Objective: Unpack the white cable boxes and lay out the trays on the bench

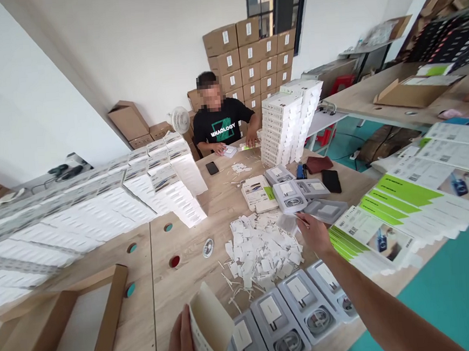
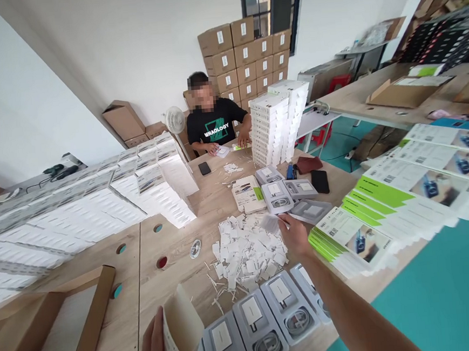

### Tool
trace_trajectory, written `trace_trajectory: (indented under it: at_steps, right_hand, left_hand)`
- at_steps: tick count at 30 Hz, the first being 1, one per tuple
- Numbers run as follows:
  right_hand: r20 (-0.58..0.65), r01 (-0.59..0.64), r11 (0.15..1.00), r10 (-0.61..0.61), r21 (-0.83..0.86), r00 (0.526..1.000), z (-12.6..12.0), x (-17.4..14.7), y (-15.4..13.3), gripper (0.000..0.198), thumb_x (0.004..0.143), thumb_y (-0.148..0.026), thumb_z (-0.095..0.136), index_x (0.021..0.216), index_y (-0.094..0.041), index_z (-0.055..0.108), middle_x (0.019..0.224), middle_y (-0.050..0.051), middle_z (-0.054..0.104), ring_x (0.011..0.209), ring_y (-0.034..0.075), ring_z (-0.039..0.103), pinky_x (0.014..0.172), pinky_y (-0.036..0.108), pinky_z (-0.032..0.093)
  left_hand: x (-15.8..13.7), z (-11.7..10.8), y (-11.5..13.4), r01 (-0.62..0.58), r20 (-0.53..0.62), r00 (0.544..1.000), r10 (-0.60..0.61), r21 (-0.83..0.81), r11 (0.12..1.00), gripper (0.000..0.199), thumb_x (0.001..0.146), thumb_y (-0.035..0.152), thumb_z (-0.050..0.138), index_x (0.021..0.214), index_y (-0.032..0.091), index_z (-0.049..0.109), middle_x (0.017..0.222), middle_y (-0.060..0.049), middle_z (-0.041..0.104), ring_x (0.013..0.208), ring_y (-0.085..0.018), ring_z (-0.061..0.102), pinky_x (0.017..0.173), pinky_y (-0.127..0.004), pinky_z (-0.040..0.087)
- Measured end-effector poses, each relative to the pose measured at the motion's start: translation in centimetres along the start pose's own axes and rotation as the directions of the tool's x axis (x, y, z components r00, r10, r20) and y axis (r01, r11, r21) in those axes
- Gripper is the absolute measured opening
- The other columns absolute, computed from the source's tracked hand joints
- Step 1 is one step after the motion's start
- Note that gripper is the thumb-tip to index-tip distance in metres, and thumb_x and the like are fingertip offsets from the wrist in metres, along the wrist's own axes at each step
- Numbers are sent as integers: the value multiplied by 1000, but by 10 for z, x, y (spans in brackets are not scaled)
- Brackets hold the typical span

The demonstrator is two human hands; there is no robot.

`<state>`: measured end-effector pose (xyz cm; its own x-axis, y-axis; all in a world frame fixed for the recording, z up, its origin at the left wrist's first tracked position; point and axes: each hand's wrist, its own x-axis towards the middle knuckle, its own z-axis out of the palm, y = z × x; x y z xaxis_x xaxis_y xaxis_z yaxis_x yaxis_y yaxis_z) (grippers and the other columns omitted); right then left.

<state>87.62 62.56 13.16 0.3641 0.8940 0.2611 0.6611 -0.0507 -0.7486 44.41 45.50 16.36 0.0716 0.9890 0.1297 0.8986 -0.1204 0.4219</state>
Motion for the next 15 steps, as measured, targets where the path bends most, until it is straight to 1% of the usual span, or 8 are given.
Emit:
trace_trajectory:
  at_steps: [1,3,5,7,9,10,12,15]
  right_hand:
    - [29,-59,983,55,171,998,-6,-12,-24,31,88,-41,50,102,-18,66,94,7,74,86,24,68,77,36,54]
    - [156,-185,834,120,521,980,-17,-42,-77,32,81,-46,62,98,-19,66,89,5,74,84,24,69,78,36,55]
    - [277,-237,717,64,655,959,-24,-78,-132,32,79,-45,68,98,-20,65,93,5,74,88,23,68,82,37,55]
    - [324,-150,776,-73,613,943,-26,-114,-181,23,85,-41,64,98,-22,68,100,5,73,95,23,67,86,39,54]
    - [313,94,858,-284,505,906,-19,-147,-220,17,90,-33,57,97,-26,71,108,5,71,102,23,65,90,40,53]
    - [314,252,862,-410,440,856,-13,-162,-236,19,92,-29,54,98,-27,72,112,5,70,106,23,63,93,42,52]
    - [368,536,778,-628,327,686,2,-188,-258,25,92,-20,51,103,-28,72,115,5,69,112,24,60,99,45,49]
    - [495,715,637,-738,289,458,22,-216,-277,32,92,-15,49,118,-24,65,126,6,65,125,24,51,110,46,40]
  left_hand:
    - [-1,-4,-1,-2,-5,1000,2,0,1000,124,56,31,77,151,22,-2,148,-19,27,134,-42,35,107,-59,38]
    - [-1,-18,-2,-49,6,999,49,1,999,123,54,24,76,152,23,1,150,-17,28,137,-40,31,111,-56,34]
    - [1,-37,-5,-133,57,989,134,-18,991,123,55,26,77,152,23,2,150,-16,29,139,-38,28,113,-55,31]
    - [4,-55,-9,-186,98,977,191,-52,981,125,55,32,80,152,23,1,150,-16,30,139,-38,27,114,-57,29]
    - [5,-68,-15,-200,113,972,208,-76,977,127,56,37,81,153,23,1,150,-16,30,138,-38,27,114,-58,27]
    - [4,-73,-18,-205,115,970,213,-83,975,127,56,39,82,153,23,1,150,-16,30,138,-38,27,114,-58,27]
    - [1,-77,-24,-225,116,965,235,-94,970,128,56,39,82,153,23,0,150,-16,29,139,-38,25,114,-59,26]
    - [-8,-77,-33,-257,109,957,267,-99,961,127,57,36,81,153,22,-2,152,-16,26,141,-38,21,115,-59,24]
